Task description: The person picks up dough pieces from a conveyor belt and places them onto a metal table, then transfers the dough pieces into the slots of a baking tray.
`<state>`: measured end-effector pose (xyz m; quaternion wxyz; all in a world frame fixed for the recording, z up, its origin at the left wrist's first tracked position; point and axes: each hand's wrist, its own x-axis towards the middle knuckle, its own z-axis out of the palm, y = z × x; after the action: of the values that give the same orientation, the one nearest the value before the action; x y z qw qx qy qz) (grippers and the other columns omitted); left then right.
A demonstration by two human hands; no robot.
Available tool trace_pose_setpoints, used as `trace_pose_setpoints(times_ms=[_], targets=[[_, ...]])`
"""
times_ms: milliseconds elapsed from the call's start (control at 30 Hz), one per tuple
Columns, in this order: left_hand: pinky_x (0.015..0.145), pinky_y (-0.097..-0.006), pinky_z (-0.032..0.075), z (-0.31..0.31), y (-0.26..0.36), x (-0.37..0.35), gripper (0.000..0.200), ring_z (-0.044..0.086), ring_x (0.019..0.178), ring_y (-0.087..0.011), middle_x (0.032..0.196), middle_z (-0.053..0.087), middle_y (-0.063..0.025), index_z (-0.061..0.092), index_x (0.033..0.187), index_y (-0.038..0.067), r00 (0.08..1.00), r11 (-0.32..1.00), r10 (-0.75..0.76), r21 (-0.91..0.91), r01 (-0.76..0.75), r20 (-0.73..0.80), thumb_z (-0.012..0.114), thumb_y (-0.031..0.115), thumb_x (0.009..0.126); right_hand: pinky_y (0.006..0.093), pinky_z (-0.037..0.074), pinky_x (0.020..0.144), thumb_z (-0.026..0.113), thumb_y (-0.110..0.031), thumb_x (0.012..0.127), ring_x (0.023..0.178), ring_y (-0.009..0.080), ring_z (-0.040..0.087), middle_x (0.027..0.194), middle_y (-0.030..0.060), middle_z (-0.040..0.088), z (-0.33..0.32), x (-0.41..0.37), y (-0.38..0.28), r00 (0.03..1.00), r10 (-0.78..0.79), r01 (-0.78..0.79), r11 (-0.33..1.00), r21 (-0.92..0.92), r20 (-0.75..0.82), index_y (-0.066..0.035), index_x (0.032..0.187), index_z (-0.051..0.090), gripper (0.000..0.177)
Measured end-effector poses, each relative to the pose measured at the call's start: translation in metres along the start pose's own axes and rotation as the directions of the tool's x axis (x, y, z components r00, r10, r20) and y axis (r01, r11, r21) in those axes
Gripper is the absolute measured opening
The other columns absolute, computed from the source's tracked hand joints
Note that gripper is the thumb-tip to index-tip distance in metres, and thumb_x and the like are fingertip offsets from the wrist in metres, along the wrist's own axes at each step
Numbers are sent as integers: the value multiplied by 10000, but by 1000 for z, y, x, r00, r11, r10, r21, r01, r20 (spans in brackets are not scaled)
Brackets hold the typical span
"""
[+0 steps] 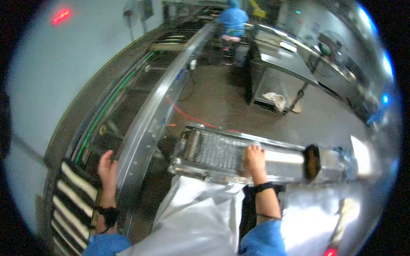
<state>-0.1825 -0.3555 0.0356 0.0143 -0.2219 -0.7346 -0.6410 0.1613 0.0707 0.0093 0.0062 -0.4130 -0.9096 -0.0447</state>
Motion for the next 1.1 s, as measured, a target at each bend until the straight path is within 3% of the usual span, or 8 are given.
trace_pose_setpoints(times_ms=[133, 233, 300, 433, 500, 567, 700, 1100], targets=[[1045, -374, 378, 67, 25, 29, 372, 507, 1227, -278, 1256, 565, -166, 595, 1151, 31, 878, 947, 129, 206, -247, 461, 586, -79, 795, 430, 445, 929, 720, -66, 630, 1072, 323, 562, 1094, 116, 601, -28, -42, 31, 971, 172, -52, 830, 556, -166, -48, 1055, 607, 440], [1055, -421, 373, 89, -7, 52, 355, 467, 1254, -342, 1277, 541, -196, 613, 1111, 38, 749, 763, 197, 381, -522, 632, 586, -62, 772, 399, 477, 883, 724, -150, 717, 993, 256, 556, 1014, 87, 555, -43, -103, 79, 763, 630, -78, -126, 989, 141, -44, 1156, 511, 500], [1076, -457, 350, 98, -31, 63, 383, 412, 1281, -401, 1289, 521, -217, 607, 1110, -4, 666, 529, 337, 451, -718, 665, 579, -59, 732, 387, 485, 864, 709, -231, 749, 963, 250, 548, 1017, 75, 533, -38, -169, 127, 711, 695, 167, -318, 933, 109, -63, 1145, 482, 486], [1072, -447, 350, 120, -25, 76, 405, 407, 1289, -389, 1381, 447, -216, 594, 1147, -29, 647, 448, 253, 506, -737, 719, 575, -21, 742, 363, 481, 760, 698, -325, 759, 922, 229, 516, 985, 77, 507, 59, -334, 198, 244, 939, -129, 277, 952, -241, -49, 988, 520, 400], [1077, -434, 346, 131, -15, 77, 388, 396, 1300, -374, 1403, 426, -206, 588, 1145, -38, 761, 564, 153, 577, -591, 630, 575, -7, 758, 424, 467, 833, 629, -226, 780, 1053, 259, 489, 1061, 137, 526, 35, -378, 188, -174, 958, -133, -254, 958, 229, 24, 999, 528, 347], [1076, -424, 348, 136, -19, 84, 390, 389, 1306, -364, 1415, 415, -198, 582, 1151, -36, 751, 561, 184, 559, -610, 634, 592, 12, 764, 448, 416, 957, 588, -140, 791, 1092, 321, 501, 1126, 190, 546, 10, -393, 154, -335, 917, -678, -77, 731, -215, 47, 1110, 536, 373], [1076, -426, 346, 140, -26, 88, 386, 384, 1310, -360, 1419, 410, -193, 581, 1134, -46, 756, 541, 182, 578, -611, 629, 606, 14, 753, 462, 351, 1049, 580, -8, 773, 1205, 404, 468, 1283, 277, 489, 11, -413, 122, 424, 676, -882, 460, -105, -602, -20, 1227, 521, 458], [1043, -417, 377, 142, -17, 85, 325, 407, 1289, -351, 1406, 423, -179, 620, 1044, -73, 781, 532, 155, 615, -582, 604, 613, -19, 723, 497, 276, 1096, 522, -184, 850, 1296, 415, 375, 1385, 268, 411, 7, -327, 161, 575, 757, -714, 649, 263, -310, -18, 1300, 496, 481]])
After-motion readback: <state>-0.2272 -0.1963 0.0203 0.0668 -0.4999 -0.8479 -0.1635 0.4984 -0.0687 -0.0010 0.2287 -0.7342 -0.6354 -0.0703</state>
